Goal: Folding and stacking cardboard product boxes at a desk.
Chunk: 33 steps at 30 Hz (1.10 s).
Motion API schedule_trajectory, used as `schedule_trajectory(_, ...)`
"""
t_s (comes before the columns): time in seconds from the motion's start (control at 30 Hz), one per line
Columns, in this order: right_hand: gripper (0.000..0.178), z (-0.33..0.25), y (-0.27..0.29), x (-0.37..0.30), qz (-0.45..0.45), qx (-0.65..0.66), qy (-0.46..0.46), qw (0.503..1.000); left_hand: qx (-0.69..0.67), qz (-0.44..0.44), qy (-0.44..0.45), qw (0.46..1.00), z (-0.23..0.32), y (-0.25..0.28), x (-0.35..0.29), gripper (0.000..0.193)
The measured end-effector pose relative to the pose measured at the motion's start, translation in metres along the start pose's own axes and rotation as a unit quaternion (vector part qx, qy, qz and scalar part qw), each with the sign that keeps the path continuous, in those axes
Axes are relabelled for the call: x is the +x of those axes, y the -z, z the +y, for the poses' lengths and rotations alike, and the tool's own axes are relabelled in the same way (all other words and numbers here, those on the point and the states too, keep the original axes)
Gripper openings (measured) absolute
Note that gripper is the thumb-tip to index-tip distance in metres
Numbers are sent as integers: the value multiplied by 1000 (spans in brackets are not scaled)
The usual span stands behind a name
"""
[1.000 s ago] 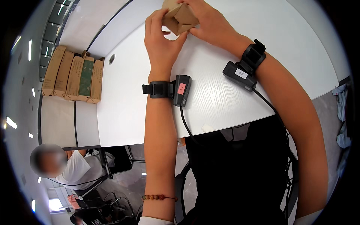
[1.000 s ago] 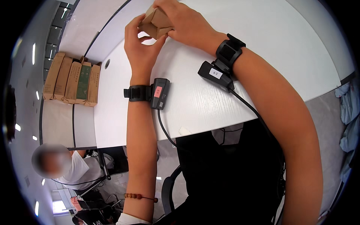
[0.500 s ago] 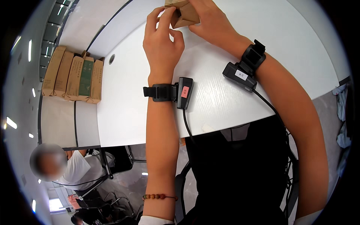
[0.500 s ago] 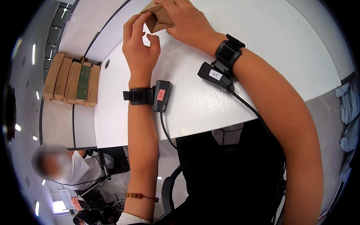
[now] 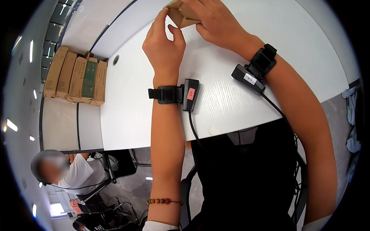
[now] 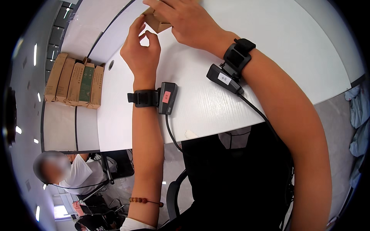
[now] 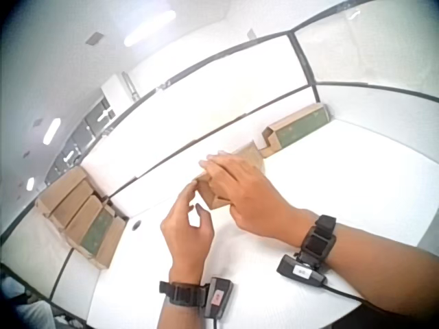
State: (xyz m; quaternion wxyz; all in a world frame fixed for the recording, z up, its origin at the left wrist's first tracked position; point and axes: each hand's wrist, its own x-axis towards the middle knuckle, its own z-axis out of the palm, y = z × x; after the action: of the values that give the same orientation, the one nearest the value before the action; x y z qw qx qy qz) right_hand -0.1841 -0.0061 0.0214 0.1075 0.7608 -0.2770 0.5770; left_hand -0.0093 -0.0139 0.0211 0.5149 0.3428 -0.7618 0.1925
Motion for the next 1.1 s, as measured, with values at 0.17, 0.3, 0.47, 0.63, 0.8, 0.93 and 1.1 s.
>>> schedule_trajectory(0.17, 71, 3, 4, 2, -13, 27, 18, 999, -18, 10, -6, 1000, -3, -1, 0, 39)
schedule_trajectory(0.3, 74, 5, 3, -1, -25, 41, 10, 999, -27, 3, 5, 1000, -3, -3, -2, 35)
schedule_trajectory(0.47, 74, 7, 2, -4, -40, 40, 11, 998, -30, -4, 28, 999, -2, -2, -4, 30)
schedule_trajectory(0.63, 71, 2, 2, -4, -80, 51, 5, 995, -30, -17, 55, 998, -4, -1, -5, 20)
schedule_trajectory(0.8, 67, 2, 1, -4, -65, 49, -16, 997, 0, -28, 46, 999, -6, -2, -7, 16)
schedule_trajectory(0.93, 65, 4, 2, -6, -53, 21, 11, 998, -52, 22, 54, 997, 3, -6, -3, 21)
schedule_trajectory(1.1, 63, 2, 2, -5, -25, 55, -7, 998, 17, 59, -64, 996, -3, -4, -2, 39)
